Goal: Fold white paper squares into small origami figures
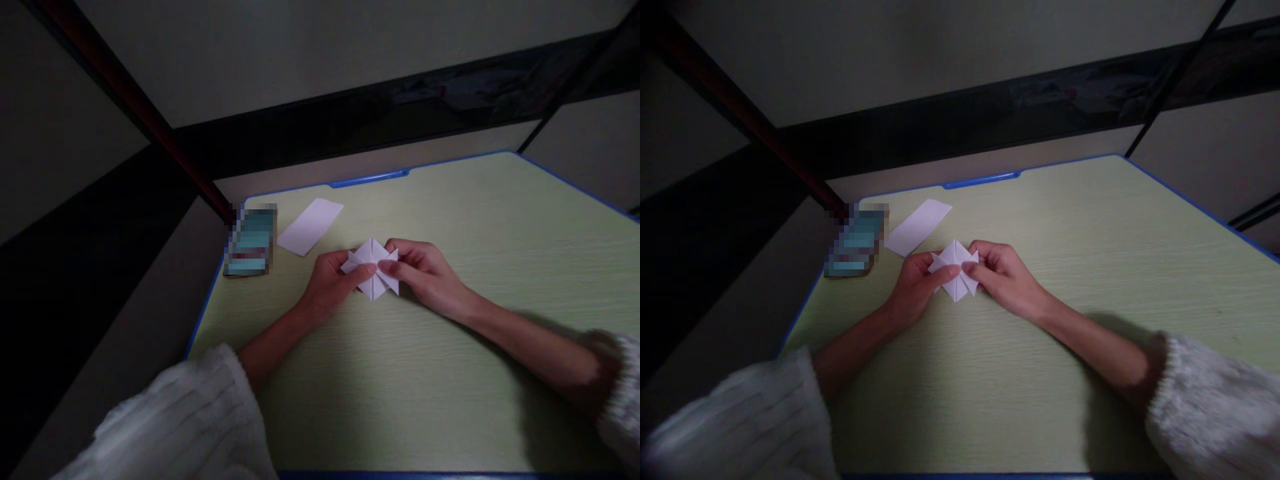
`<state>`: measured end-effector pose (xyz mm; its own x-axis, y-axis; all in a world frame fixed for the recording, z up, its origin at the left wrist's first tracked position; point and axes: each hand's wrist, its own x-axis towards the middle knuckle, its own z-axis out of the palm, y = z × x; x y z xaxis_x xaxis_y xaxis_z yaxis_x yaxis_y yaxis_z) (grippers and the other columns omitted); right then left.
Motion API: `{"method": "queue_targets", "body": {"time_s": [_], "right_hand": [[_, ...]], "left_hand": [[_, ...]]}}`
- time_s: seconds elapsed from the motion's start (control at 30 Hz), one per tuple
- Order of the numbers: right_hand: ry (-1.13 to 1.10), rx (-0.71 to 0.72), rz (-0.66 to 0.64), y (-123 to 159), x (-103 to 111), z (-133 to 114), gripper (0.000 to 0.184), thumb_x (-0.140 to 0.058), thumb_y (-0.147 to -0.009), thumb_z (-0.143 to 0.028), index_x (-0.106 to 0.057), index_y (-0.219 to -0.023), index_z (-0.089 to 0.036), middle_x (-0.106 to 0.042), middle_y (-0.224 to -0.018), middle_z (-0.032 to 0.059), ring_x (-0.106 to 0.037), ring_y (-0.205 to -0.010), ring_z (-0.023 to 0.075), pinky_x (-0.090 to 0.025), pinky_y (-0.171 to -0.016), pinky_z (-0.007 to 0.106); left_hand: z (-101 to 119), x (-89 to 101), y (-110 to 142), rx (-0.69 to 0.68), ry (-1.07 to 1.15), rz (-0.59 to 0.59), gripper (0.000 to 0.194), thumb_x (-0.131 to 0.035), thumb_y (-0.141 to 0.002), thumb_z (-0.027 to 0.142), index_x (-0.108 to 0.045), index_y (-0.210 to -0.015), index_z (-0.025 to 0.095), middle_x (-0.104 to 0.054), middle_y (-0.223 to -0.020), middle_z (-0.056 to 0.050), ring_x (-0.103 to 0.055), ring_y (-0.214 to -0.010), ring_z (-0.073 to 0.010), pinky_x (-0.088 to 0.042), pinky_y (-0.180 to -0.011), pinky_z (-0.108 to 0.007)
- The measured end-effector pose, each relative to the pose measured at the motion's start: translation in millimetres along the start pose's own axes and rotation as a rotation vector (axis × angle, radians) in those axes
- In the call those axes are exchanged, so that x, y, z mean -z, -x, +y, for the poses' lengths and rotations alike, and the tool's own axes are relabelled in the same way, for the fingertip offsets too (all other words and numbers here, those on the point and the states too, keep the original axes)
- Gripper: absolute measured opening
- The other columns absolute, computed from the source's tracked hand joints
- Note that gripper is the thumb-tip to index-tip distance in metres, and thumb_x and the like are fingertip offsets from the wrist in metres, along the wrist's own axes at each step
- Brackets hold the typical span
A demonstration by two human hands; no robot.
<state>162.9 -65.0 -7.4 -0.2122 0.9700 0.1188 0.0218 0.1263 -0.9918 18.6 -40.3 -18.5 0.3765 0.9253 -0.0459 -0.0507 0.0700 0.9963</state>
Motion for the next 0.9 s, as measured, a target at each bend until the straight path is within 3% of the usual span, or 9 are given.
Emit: {"method": "queue_targets", "body": {"time_s": [0.5,0.9], "right_hand": [[-0.107,-0.034,0.038,-2.7,2.6,6.6,0.025,-0.053,-0.069,-0.025,-0.044,-0.046,-0.016,-0.042,-0.039,-0.0060,-0.031,-0.038,0.0049,-0.019,-0.040,0.022],[-0.121,-0.073,0.089,0.9,-1.5,3.7,0.025,-0.051,-0.066,-0.029,-0.041,-0.047,-0.018,-0.031,-0.042,-0.0073,-0.024,-0.039,0.0058,-0.016,-0.039,0.022]], "left_hand": [[1.4,-0.9,-0.9,0.003,0.058,0.033,0.018,-0.065,-0.058,0.028,-0.059,-0.059,0.011,-0.055,-0.050,0.002,-0.046,-0.046,-0.0071,-0.034,-0.046,-0.019],[10.3,-3.2,2.1,0.062,0.042,-0.009,0.016,-0.062,-0.057,0.026,-0.059,-0.059,0.011,-0.053,-0.049,0.003,-0.044,-0.045,-0.0070,-0.033,-0.046,-0.020]]}}
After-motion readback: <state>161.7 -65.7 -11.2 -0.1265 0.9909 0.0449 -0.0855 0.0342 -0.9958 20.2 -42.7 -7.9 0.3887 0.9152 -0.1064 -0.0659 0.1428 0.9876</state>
